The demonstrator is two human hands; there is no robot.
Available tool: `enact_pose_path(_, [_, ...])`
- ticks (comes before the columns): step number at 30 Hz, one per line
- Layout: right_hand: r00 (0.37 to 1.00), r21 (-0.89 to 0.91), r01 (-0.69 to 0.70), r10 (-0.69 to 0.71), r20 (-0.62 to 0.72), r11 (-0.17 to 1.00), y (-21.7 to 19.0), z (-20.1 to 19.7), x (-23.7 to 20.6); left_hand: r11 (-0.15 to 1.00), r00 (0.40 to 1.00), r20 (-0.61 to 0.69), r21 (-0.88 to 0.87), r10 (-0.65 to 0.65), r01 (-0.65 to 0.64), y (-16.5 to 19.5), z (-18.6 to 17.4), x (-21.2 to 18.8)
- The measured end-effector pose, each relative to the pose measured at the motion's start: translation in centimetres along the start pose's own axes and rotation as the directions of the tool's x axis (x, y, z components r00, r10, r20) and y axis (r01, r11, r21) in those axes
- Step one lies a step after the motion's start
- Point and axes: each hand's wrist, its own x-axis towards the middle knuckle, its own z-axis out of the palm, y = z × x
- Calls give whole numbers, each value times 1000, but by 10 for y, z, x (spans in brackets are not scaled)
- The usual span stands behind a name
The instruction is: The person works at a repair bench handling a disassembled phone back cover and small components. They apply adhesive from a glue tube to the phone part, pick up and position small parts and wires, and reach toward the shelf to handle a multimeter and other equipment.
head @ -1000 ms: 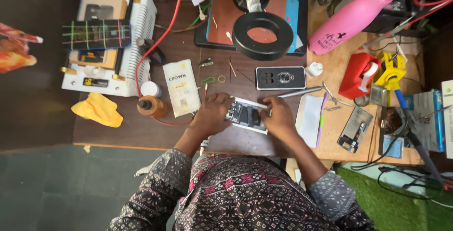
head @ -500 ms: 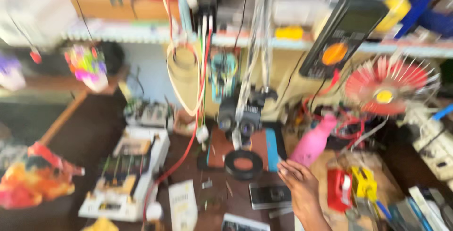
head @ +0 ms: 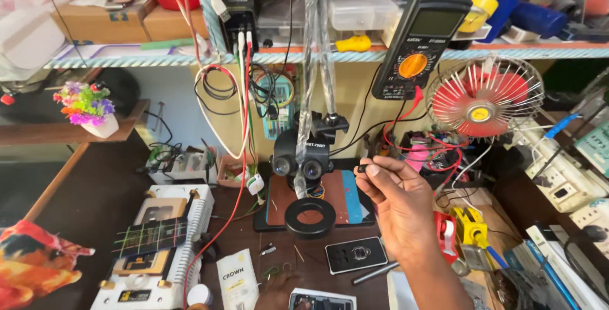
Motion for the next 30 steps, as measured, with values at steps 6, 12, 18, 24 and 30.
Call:
enact_pose_path(6, [999, -31, 53, -53, 4, 998, -1, 13, -15, 996, 994, -76, -47, 73, -77, -6, 0, -19])
enact_pose_path(12, [822, -306, 570, -527, 215, 763, 1, 12, -50, 997, 995, -88, -57, 43, -48, 4, -1, -25])
enact_pose_path(18, [609, -439, 785, -670, 424, 436, -17, 21, -78, 991, 996, -15, -100, -92, 90, 40, -29, -29])
enact_pose_path(24, [497, -453, 850, -692, 524, 268, -27, 25, -84, 988, 995, -2, -121, -101, 100, 51, -38, -31])
enact_pose_path(30, [455, -424, 872, -726, 515, 245, -27, 34, -77, 1000, 1000, 16, -21, 12, -11, 15, -6, -17])
